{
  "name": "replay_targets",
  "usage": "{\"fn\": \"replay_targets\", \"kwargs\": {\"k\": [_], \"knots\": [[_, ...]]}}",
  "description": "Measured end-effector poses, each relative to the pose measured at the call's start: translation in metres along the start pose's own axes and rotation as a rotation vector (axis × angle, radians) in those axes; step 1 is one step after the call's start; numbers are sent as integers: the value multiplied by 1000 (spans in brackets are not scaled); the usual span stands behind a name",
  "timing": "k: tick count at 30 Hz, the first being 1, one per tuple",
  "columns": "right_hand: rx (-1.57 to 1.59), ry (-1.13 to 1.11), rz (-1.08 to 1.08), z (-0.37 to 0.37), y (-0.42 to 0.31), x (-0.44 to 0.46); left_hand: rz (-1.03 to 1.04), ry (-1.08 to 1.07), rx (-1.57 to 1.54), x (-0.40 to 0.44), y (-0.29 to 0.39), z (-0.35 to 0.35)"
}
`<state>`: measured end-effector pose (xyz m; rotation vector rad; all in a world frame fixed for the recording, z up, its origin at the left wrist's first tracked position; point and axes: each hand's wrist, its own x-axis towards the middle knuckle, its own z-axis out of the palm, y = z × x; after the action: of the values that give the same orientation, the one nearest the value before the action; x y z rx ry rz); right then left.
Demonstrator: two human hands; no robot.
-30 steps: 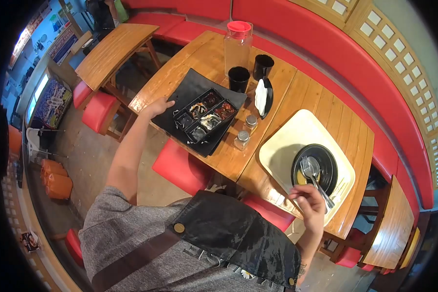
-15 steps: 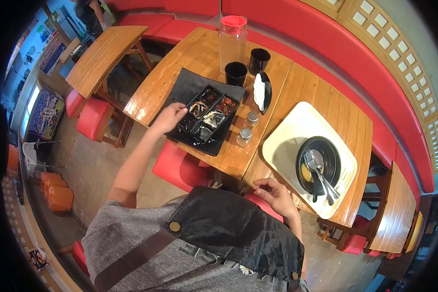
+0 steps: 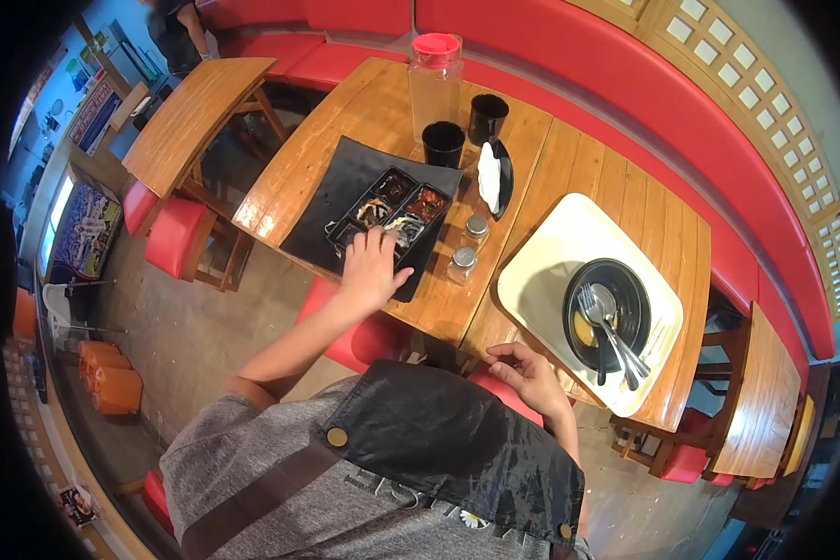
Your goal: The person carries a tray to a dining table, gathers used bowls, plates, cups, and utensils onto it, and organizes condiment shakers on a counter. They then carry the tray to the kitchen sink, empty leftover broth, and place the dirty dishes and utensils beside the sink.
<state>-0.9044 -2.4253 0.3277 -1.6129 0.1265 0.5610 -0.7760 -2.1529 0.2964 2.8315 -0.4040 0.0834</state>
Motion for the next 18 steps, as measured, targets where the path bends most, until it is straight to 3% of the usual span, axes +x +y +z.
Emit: {"fn": "replay_targets", "kwargs": {"k": [2, 6, 13, 18], "knots": [[-1, 0, -4, -3, 0, -2, 27, 199, 56, -4, 5, 16], [-7, 14, -20, -9, 8, -6, -50, 250, 56, -9, 12, 24], [2, 32, 14, -18, 32, -15, -289, 201, 49, -5, 19, 16], [55, 47, 47, -26, 41, -23, -344, 126, -28, 1, 14, 2]]}}
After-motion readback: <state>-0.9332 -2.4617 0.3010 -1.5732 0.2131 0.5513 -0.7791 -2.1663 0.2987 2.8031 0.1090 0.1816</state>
